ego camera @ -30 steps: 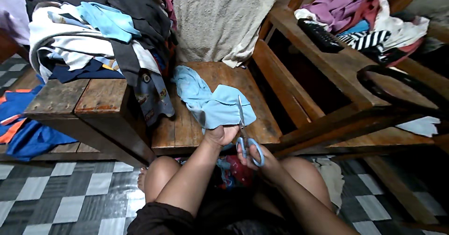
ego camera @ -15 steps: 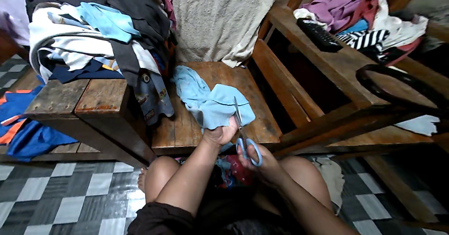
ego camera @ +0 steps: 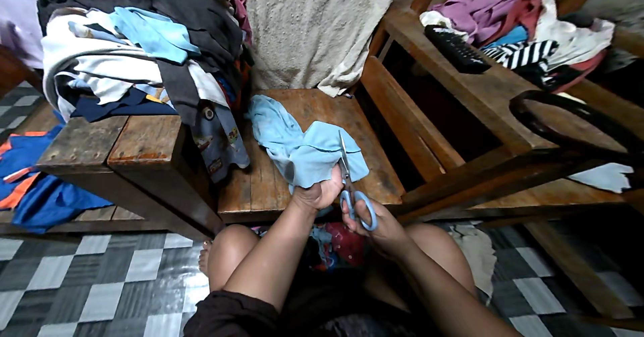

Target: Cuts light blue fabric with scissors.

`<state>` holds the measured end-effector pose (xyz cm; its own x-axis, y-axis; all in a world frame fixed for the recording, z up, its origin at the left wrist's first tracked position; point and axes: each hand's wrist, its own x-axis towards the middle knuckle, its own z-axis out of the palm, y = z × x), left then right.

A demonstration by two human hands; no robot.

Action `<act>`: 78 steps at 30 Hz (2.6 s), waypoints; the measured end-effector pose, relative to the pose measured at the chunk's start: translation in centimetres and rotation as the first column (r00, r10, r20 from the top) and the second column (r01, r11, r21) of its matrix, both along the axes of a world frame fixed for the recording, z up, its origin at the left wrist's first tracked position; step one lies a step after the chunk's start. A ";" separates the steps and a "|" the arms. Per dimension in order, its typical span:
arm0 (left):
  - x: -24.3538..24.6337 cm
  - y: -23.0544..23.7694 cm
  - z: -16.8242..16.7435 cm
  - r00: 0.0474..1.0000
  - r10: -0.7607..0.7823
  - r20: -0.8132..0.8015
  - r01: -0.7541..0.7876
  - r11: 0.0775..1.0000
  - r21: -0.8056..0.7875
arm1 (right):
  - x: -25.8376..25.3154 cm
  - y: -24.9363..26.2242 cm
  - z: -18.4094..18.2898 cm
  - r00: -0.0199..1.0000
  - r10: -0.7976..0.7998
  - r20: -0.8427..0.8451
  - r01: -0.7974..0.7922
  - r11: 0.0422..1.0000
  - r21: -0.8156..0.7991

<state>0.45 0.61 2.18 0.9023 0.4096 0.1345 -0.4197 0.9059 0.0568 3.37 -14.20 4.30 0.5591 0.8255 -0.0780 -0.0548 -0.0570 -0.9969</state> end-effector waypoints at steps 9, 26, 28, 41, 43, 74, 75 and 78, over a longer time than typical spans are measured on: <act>0.1 0.6 0.4 0.994 0.040 0.098 -0.039 0.999 -0.011 | 0.0 -0.7 -0.2 0.995 0.077 0.061 -0.074 0.996 -0.050; -0.9 3.3 2.4 0.992 0.119 0.038 -0.113 0.983 -0.148 | -0.8 -3.9 -1.0 0.954 0.298 -0.035 -0.300 0.941 -0.157; -0.9 3.3 2.7 0.993 0.111 0.044 -0.102 0.981 -0.162 | -0.6 -3.6 -1.0 0.954 0.298 -0.031 -0.299 0.942 -0.153; -1.0 4.3 2.0 0.999 0.038 0.030 -0.036 0.998 -0.051 | 1.6 -2.6 -4.8 0.917 0.390 -0.087 -0.376 0.916 0.138; -1.1 4.3 2.0 0.998 0.041 0.050 -0.038 0.998 -0.048 | 1.8 -2.4 -4.8 0.907 0.415 -0.072 -0.401 0.904 0.148; -0.7 2.9 0.9 0.990 0.125 -0.063 -0.132 0.984 -0.120 | 0.5 -0.5 -2.1 0.957 0.286 0.055 -0.283 0.958 -0.058; -0.7 2.9 0.9 0.991 0.126 -0.050 -0.131 0.985 -0.112 | 0.5 -0.4 -2.0 0.959 0.280 0.047 -0.277 0.959 -0.058; -0.7 2.9 0.8 0.991 0.133 -0.028 -0.136 0.986 -0.100 | 0.2 -0.3 -1.8 0.967 0.255 0.016 -0.254 0.965 -0.064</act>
<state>-0.30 3.48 3.02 0.8402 0.5380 0.0675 -0.5378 0.8428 -0.0223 3.52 -14.55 2.47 0.3336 0.9349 -0.1212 -0.0065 -0.1263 -0.9920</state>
